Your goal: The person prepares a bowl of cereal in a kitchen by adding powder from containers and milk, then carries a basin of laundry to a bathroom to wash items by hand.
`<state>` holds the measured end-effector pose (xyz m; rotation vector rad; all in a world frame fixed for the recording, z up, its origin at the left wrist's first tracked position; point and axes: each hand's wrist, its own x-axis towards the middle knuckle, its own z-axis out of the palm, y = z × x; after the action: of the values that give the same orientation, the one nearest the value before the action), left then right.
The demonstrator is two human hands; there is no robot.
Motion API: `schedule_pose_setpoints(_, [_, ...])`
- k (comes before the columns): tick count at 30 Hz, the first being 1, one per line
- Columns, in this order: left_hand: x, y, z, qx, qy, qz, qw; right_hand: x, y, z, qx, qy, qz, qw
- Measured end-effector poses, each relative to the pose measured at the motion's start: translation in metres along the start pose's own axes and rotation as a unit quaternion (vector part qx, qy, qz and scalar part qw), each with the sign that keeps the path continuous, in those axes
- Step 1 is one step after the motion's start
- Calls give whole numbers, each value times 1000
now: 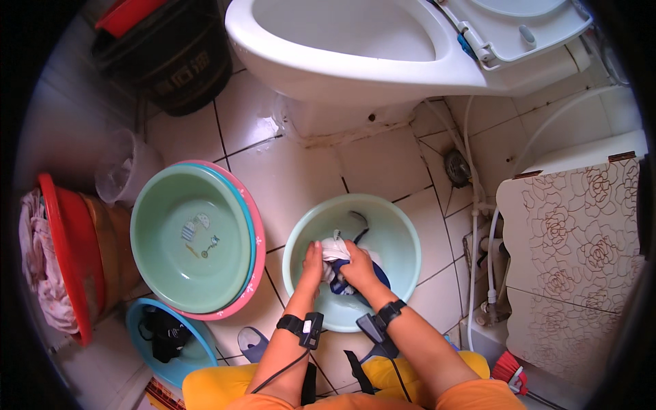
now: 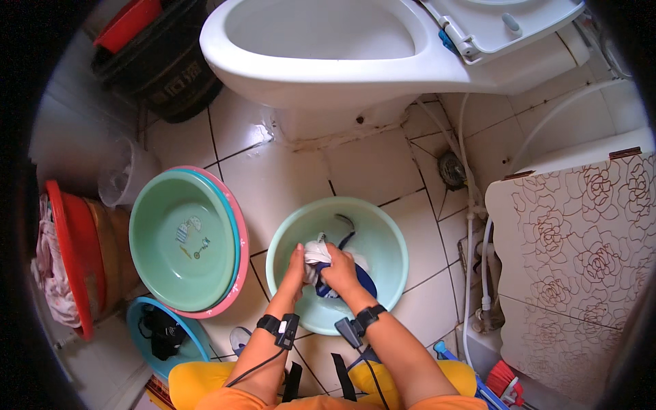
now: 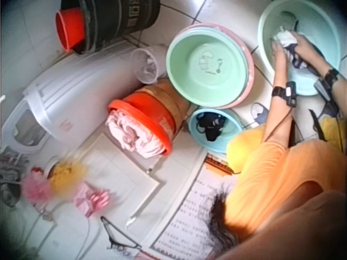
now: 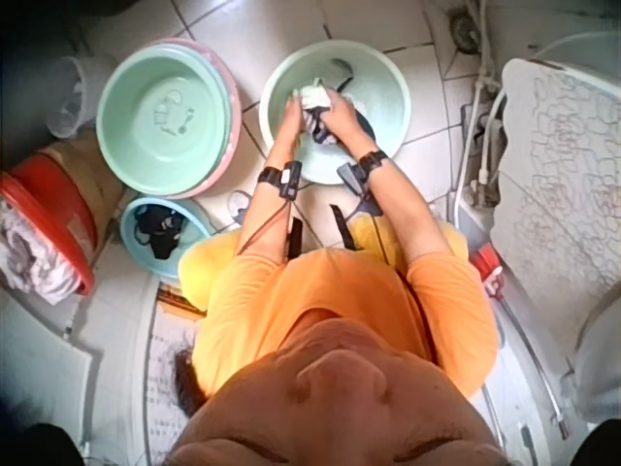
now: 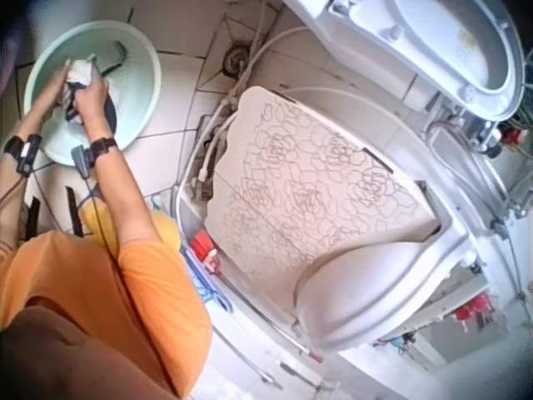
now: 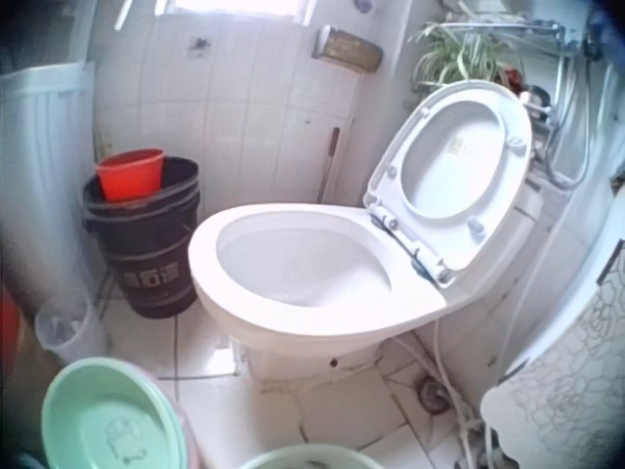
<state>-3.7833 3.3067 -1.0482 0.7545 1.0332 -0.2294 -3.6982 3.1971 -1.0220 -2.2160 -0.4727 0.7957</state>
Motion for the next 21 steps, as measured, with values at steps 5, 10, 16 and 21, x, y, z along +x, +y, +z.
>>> schedule_pose_setpoints(5, [-16, 7, 28, -129, -28, 59, 989, -34, -36, -12, 3, 154, -61, 986])
schedule_pose_setpoints(10, [-21, -2, 51, -134, -36, 43, 989, -36, -22, -18, -16, 152, 45, 987])
schedule_pose_setpoints(16, [-28, 11, 60, -95, -27, 85, 991, -28, -20, -22, -23, 187, -10, 982])
schedule_pose_setpoints(21, [-9, 2, 37, -14, -22, -11, 1000, -10, -23, -49, -93, -27, 127, 987])
